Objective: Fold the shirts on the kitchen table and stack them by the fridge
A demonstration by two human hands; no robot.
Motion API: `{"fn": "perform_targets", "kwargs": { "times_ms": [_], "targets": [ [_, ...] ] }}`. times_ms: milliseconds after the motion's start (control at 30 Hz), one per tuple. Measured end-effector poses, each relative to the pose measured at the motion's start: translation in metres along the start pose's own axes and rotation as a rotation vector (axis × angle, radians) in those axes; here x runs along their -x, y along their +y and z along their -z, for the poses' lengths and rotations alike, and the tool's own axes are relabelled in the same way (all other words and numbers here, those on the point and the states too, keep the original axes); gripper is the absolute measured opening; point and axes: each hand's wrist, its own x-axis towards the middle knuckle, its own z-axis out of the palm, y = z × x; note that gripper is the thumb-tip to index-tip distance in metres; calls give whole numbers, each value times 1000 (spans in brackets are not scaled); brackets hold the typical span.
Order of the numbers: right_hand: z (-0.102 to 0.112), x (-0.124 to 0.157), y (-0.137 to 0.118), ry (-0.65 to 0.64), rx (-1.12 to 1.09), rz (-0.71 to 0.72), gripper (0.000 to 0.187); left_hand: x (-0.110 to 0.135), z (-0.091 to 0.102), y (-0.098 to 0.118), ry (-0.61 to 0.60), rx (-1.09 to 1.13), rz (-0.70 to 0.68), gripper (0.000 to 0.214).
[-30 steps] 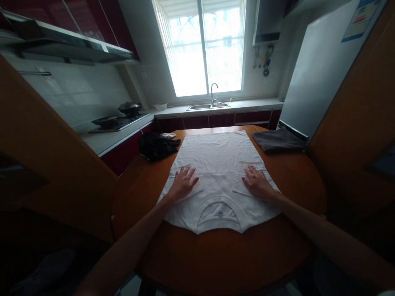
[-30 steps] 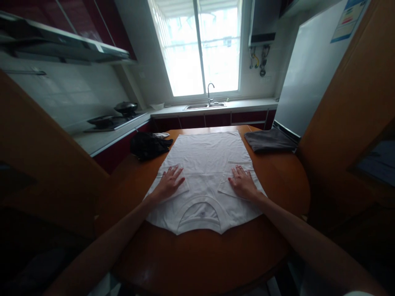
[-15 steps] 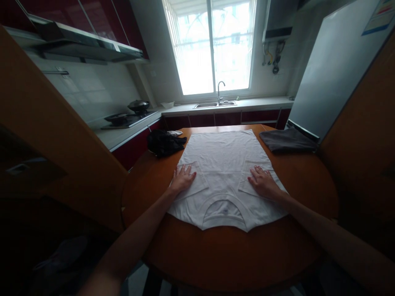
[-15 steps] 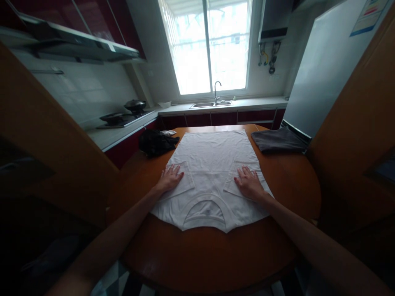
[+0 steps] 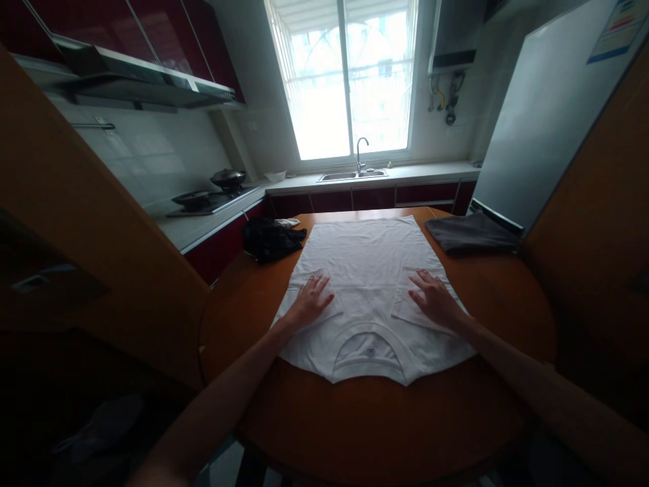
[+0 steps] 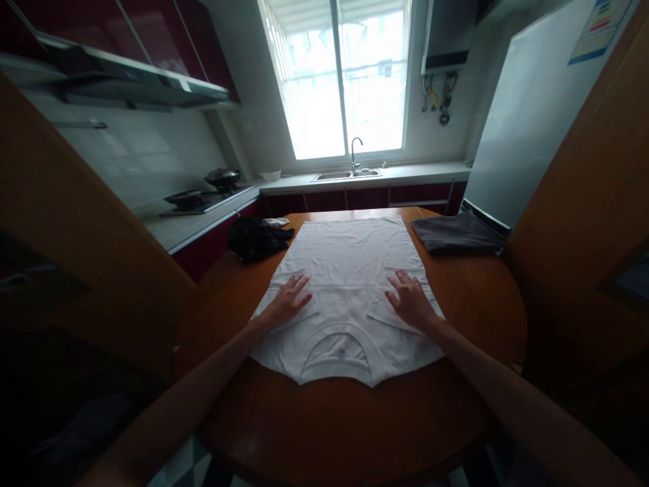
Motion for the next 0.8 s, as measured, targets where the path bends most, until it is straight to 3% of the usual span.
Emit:
{"fn": "perform_targets", "kwargs": {
  "times_ms": [133, 367, 533, 633, 800],
  "targets": [
    [13, 11, -13, 81, -119, 177, 43, 13, 2, 24, -105, 37, -194, 59],
    [31, 69, -29, -59, -200, 342, 41, 45, 15, 39, -188, 96, -355, 56],
    [47, 100, -9, -109, -245, 346, 36, 92, 44, 34, -250, 155, -540, 56],
    [51, 112, 8, -96, -258, 344, 31, 116, 54, 26, -254, 165, -574, 58],
    [54, 126, 31, -49, -203, 461, 17, 138, 60, -9, -66, 92, -603, 54]
  ]
}}
